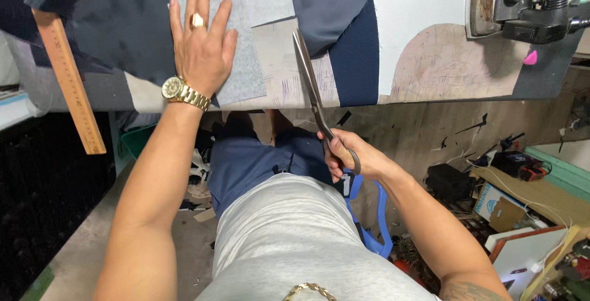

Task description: The person cuts pieces of dark blue fabric and grey lining using large shears, then irons the grey lining onto the fabric while using a handheld weight to press the layers flat on a workbench.

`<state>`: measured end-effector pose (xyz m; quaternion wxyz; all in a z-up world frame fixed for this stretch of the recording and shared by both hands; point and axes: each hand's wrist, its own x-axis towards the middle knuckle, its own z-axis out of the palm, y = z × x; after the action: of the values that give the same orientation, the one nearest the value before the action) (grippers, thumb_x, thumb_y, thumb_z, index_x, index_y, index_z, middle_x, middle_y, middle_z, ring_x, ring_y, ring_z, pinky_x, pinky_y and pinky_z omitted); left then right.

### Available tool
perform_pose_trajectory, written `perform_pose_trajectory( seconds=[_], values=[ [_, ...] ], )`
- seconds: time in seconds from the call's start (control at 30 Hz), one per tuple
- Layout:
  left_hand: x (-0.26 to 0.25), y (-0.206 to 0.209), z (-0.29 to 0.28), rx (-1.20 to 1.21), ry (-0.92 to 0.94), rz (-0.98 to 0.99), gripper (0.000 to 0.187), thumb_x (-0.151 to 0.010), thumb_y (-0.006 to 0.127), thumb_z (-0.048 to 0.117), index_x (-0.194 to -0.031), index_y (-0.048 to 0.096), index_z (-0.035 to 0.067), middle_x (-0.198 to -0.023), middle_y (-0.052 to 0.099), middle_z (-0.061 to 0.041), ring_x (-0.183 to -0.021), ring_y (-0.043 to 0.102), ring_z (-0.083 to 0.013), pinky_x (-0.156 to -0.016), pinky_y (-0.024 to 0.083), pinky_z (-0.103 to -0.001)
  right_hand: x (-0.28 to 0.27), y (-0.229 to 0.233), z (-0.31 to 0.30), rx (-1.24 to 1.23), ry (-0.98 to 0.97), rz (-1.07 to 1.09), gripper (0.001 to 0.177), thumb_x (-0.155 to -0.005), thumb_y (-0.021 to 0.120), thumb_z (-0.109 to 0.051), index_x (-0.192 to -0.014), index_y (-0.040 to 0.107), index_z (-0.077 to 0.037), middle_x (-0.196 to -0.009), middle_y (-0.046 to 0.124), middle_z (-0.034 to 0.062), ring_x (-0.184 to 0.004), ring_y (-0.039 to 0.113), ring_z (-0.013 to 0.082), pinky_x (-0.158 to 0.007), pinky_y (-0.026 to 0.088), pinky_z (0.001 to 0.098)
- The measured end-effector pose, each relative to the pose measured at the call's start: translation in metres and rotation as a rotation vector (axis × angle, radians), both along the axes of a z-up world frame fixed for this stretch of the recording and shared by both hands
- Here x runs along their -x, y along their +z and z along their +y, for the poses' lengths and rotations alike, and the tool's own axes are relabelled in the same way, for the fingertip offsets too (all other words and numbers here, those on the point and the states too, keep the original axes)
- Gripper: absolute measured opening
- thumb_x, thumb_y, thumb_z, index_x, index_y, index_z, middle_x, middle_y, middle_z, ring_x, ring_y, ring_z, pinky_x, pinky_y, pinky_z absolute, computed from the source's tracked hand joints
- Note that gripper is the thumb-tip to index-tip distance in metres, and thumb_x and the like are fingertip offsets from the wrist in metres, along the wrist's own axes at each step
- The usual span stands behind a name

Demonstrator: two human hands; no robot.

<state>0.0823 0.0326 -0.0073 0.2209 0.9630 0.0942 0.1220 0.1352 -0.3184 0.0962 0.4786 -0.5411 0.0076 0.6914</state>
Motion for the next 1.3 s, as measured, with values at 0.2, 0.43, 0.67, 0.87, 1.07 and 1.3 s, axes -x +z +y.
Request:
perform_pose_trajectory(
  seconds=[0.2,0.43,0.67,0.87,1.07,1.3],
  values=[
    [0.001,-0.003,0.001,-0.038,0.012,0.024,0.046,-0.100,0.082,0.010,-0.143,0.069,0.001,-0.160,0.038,-0.026,-0.150,0.030,-0.0412,-0.120,0.021,-0.067,-0.015,-0.003,0.042,0.060,-0.022,-0.096,0.058,-0.094,0.051,-0.057,-0.117,0.046,-0.005,-0.063,0.046,0.0065,-0.053,0.053,0.0151,-0.055,0.062,0.0350],
    [-0.002,-0.004,0.005,-0.004,0.003,0.063,0.043,-0.105,0.076,0.016,-0.145,0.069,0.002,-0.160,0.037,-0.027,-0.150,0.030,-0.0410,-0.121,0.019,-0.065,-0.038,-0.010,0.080,0.258,0.041,-0.231,0.061,-0.084,0.058,-0.062,-0.110,0.047,-0.008,-0.071,0.048,0.0052,-0.054,0.051,0.0130,-0.049,0.055,0.0317],
    [-0.004,-0.003,0.005,-0.022,0.009,0.028,0.042,-0.103,0.078,0.014,-0.142,0.069,0.003,-0.157,0.041,-0.028,-0.147,0.034,-0.0438,-0.119,0.023,-0.068,-0.038,-0.021,0.088,0.282,0.138,-0.342,0.062,-0.082,0.057,-0.066,-0.104,0.045,-0.010,-0.053,0.051,0.0046,-0.043,0.054,0.0134,-0.043,0.047,0.0281],
    [-0.004,-0.003,0.005,-0.003,0.007,0.026,0.041,-0.104,0.075,0.012,-0.143,0.066,0.003,-0.156,0.041,-0.029,-0.147,0.034,-0.0453,-0.118,0.022,-0.069,-0.043,-0.023,0.083,0.154,0.012,-0.151,0.057,-0.089,0.062,-0.053,-0.111,0.041,-0.006,-0.051,0.041,0.0021,-0.039,0.046,0.0116,-0.043,0.056,0.0316],
    [-0.005,-0.005,0.005,0.002,0.010,0.023,0.040,-0.105,0.074,0.014,-0.143,0.067,0.003,-0.156,0.041,-0.029,-0.147,0.035,-0.0453,-0.118,0.022,-0.069,-0.069,-0.022,0.104,0.134,0.151,-0.296,0.055,-0.090,0.057,-0.057,-0.107,0.044,-0.006,-0.059,0.056,0.0065,-0.049,0.060,0.0147,-0.051,0.058,0.0299],
    [-0.005,-0.004,0.005,0.007,0.007,0.028,0.039,-0.105,0.073,0.016,-0.142,0.068,0.003,-0.155,0.042,-0.030,-0.147,0.034,-0.0450,-0.118,0.022,-0.069,-0.081,-0.026,0.134,0.229,0.096,-0.327,0.064,-0.084,0.062,-0.060,-0.109,0.041,-0.005,-0.051,0.042,0.0024,-0.039,0.049,0.0116,-0.041,0.057,0.0311]
  ],
)
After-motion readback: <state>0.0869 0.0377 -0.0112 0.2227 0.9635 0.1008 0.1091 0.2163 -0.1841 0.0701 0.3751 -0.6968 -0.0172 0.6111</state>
